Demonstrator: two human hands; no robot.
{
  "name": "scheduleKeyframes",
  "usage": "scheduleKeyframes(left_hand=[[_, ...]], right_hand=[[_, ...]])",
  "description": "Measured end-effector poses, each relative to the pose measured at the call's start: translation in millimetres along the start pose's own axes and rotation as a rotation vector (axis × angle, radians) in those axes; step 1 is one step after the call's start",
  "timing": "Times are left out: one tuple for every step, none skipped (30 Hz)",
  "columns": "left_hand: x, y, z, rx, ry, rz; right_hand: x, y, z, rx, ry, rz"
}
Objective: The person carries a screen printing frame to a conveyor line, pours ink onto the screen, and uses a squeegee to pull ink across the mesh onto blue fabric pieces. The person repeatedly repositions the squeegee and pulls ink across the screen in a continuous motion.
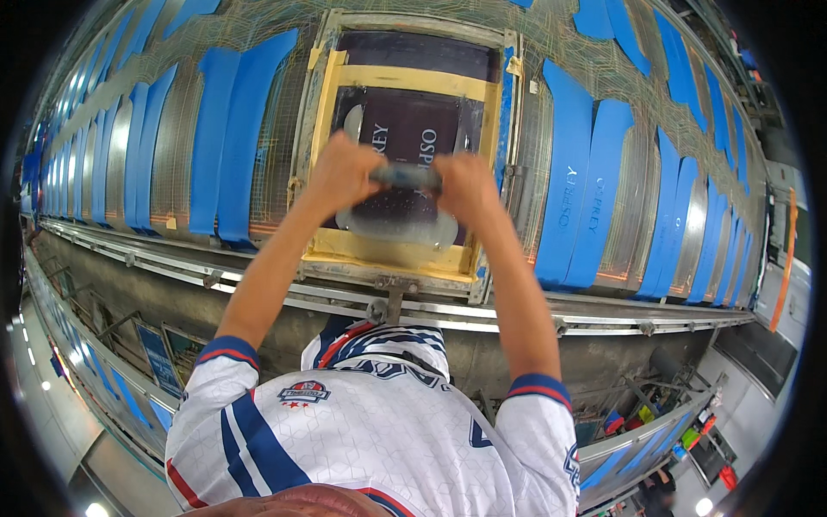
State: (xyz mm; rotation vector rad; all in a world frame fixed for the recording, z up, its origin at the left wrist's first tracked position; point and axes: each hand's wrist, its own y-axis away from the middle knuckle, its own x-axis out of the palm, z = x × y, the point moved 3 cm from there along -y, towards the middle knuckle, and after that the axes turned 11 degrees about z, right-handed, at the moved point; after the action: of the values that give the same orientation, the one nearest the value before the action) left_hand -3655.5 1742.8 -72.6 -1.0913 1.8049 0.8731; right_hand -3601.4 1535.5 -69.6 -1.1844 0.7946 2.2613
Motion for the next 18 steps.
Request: scheduleKeyframes(left_hand=[[8.6,26.1,-13.9,-0.003,0.011,0.013],[14.9,45.6,-24.8,0.006,-0.003,-0.026],[18.2,62.5,-34.2,0.013,-0.021,-0.066],[21.4,73.0,-39.8,0.018,-0.039,-0.106],[25.8,78.3,-42.2,0.015,-0.02,-0.121],[26.0,81.7,-43.1,0.012,-0.008,-0.144],[24.4,83.0,-42.8,0.012,0.001,-0.166],[22.5,82.8,-42.6,0.01,-0.02,-0.166],[20.8,82.1,-43.5,0.006,-0.038,-0.167],[19.9,83.2,-43.8,-0.009,-0.057,-0.164],[18.6,81.0,-47.6,-0.004,-0.07,-0.138],[17.2,77.4,-52.1,-0.005,-0.091,-0.112],[16.2,77.0,-51.6,-0.014,-0.11,-0.076],[16.6,78.6,-49.9,0.0,-0.105,-0.057],[18.7,80.0,-47.8,0.015,-0.097,-0.042],[21.8,81.8,-44.6,0.027,-0.078,-0.034],[21.9,88.0,-38.5,0.026,-0.049,-0.083],[18.9,93.5,-34.4,0.017,-0.022,-0.105]], right_hand=[[13.5,24.9,15.7,-0.006,0.009,-0.008],[23.2,45.5,28.3,-0.002,0.015,-0.016],[23.8,54.7,34.6,-0.005,-0.031,-0.007],[23.1,62.9,38.9,-0.009,-0.078,0.004],[22.1,69.6,40.9,-0.016,-0.125,0.017],[12.5,69.2,31.4,0.043,-0.321,-0.057],[0.5,64.9,12.9,0.101,-0.52,-0.133],[-10.9,59.9,-13.3,0.195,-0.284,-0.428],[-15.4,60.9,-39.8,0.285,-0.041,-0.717],[-8.9,62.9,-70.3,0.494,-0.146,-0.73],[-3.8,61.2,-101.0,0.694,-0.252,-0.741],[5.7,57.2,-121.7,0.688,-0.334,-0.678],[18.7,56.1,-134.2,0.68,-0.418,-0.601],[24.4,57.7,-143.4,0.653,-0.424,-0.62],[27.7,57.0,-145.6,0.627,-0.425,-0.642],[23.1,55.9,-137.4,0.62,-0.421,-0.649],[17.6,53.8,-129.5,0.616,-0.418,-0.659],[6.1,51.8,-116.9,0.631,-0.434,-0.65]])
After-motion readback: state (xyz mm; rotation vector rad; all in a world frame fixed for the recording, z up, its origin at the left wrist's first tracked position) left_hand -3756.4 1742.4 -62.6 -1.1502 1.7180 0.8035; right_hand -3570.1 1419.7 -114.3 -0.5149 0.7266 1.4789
